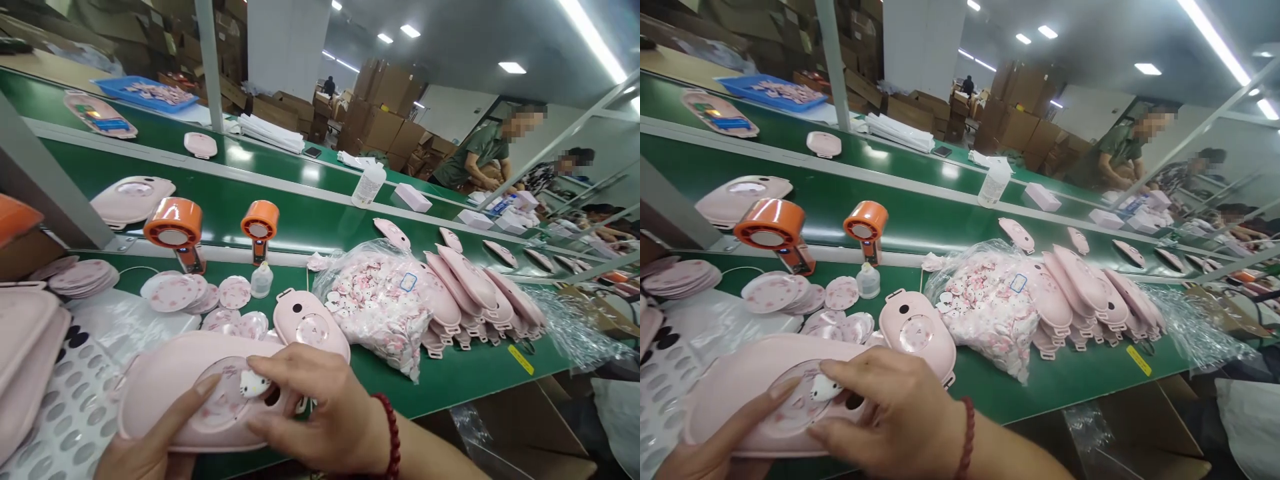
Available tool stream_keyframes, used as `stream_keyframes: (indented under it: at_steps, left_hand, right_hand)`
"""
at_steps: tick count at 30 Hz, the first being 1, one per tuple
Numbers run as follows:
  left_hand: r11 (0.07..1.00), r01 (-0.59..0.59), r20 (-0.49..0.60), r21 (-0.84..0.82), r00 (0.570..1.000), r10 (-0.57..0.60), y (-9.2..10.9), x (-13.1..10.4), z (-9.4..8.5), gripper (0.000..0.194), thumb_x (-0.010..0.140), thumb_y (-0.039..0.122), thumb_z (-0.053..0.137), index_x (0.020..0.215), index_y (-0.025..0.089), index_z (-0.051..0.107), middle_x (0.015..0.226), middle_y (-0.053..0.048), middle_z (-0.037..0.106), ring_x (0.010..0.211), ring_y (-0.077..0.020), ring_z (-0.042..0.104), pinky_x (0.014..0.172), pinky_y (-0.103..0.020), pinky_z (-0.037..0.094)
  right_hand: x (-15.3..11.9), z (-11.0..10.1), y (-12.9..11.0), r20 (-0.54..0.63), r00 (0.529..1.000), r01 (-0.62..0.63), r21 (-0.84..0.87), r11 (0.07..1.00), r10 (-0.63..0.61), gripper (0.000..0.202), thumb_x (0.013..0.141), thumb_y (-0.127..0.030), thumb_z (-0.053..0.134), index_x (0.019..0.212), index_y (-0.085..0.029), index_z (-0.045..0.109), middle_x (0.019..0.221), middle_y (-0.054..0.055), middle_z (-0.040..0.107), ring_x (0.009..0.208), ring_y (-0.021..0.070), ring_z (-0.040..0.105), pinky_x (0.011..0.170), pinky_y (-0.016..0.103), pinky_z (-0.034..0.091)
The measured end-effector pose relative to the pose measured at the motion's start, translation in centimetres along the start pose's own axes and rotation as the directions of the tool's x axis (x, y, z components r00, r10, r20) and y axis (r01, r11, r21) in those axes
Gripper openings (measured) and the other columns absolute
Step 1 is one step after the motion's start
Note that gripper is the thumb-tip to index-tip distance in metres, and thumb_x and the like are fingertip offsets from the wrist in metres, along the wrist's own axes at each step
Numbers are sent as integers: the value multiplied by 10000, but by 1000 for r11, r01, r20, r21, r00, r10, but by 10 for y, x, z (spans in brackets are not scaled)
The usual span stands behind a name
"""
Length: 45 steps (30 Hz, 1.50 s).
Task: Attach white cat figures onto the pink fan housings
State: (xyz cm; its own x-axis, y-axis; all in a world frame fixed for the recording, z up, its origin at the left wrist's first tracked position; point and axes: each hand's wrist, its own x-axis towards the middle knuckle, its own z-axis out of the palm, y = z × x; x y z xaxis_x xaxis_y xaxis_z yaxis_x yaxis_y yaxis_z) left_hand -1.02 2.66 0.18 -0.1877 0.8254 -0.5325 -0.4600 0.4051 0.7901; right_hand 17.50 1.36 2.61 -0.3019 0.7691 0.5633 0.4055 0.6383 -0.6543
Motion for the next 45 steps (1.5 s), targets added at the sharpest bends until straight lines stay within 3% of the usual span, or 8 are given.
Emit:
stream_keyframes:
  at_steps: [6, 12, 17, 24, 30, 36, 40, 45]
  left_hand:
    - [997, -24, -37, -68, 999, 21, 2, -9, 11, 737, 415, 284, 963, 1110, 292, 718, 1202, 19, 722, 1214, -278, 612, 859, -272, 601]
    - [994, -87, -17, -64, 996, 87, 0, -10, 7, 646, 493, 268, 934, 1103, 295, 722, 1245, 7, 705, 1227, -285, 612, 894, -284, 586]
    - [995, -79, -28, -68, 997, 77, -1, -11, 4, 608, 607, 292, 903, 1178, 309, 694, 1229, -12, 715, 1187, -265, 640, 918, -299, 575]
    - [998, -4, -36, -63, 999, 2, -2, -11, 6, 584, 531, 271, 923, 1082, 198, 742, 1177, -75, 733, 1255, -333, 590, 871, -261, 595]
    - [995, -2, -54, -96, 999, -3, -6, -8, 2, 564, 575, 253, 905, 1115, 262, 740, 1189, -48, 733, 1230, -324, 611, 876, -290, 603]
    - [996, 16, -23, -87, 1000, -18, -1, -9, -1, 620, 664, 281, 870, 1245, 352, 667, 1303, 20, 691, 1268, -250, 587, 887, -264, 588]
    - [999, -20, -30, -27, 999, 19, 6, -13, 7, 688, 623, 274, 898, 1262, 360, 657, 1295, 33, 694, 1263, -253, 592, 901, -268, 588]
    - [998, 8, 91, -69, 996, -2, 1, -11, 3, 707, 630, 227, 865, 1290, 344, 638, 1419, 31, 618, 1353, -288, 510, 921, -262, 576]
  right_hand:
    - [-3, 36, 3, 0, 999, 40, -172, 984, -40, 285, 1056, -296, 492, 1239, -150, 654, 1014, 67, 765, 919, 132, 694, 850, 241, 575]
    - [-1, 42, 4, -3, 998, 52, -357, 933, -56, 225, 1016, -323, 567, 1149, -229, 723, 821, 33, 701, 751, 159, 615, 663, 278, 523]
    - [-2, 41, 1, -46, 999, 3, -342, 940, -20, 212, 1019, -265, 555, 1154, -274, 718, 947, 39, 684, 813, 154, 595, 670, 259, 507]
    - [-8, 42, -5, 102, 988, 151, -507, 849, -114, 300, 1004, -200, 529, 1281, -153, 632, 1057, 83, 706, 825, 193, 584, 627, 311, 504]
    - [0, 43, 0, 47, 989, 144, -443, 885, -137, 197, 978, -218, 607, 1147, -187, 703, 1002, 50, 709, 933, 196, 585, 923, 361, 543]
    - [3, 37, 7, -27, 993, -117, -121, 986, 115, 287, 971, -355, 636, 1231, -254, 705, 1272, 71, 657, 1252, 211, 561, 1208, 451, 338]
    - [5, 33, 10, 23, 831, -548, 213, 809, 557, 531, 859, -373, 749, 1345, -187, 646, 1324, 90, 668, 1226, 245, 623, 1085, 384, 491]
    - [8, 33, 12, 37, 751, -616, 396, 681, 659, 440, 789, -298, 778, 1217, -205, 735, 1175, 31, 742, 1099, 227, 690, 1005, 327, 534]
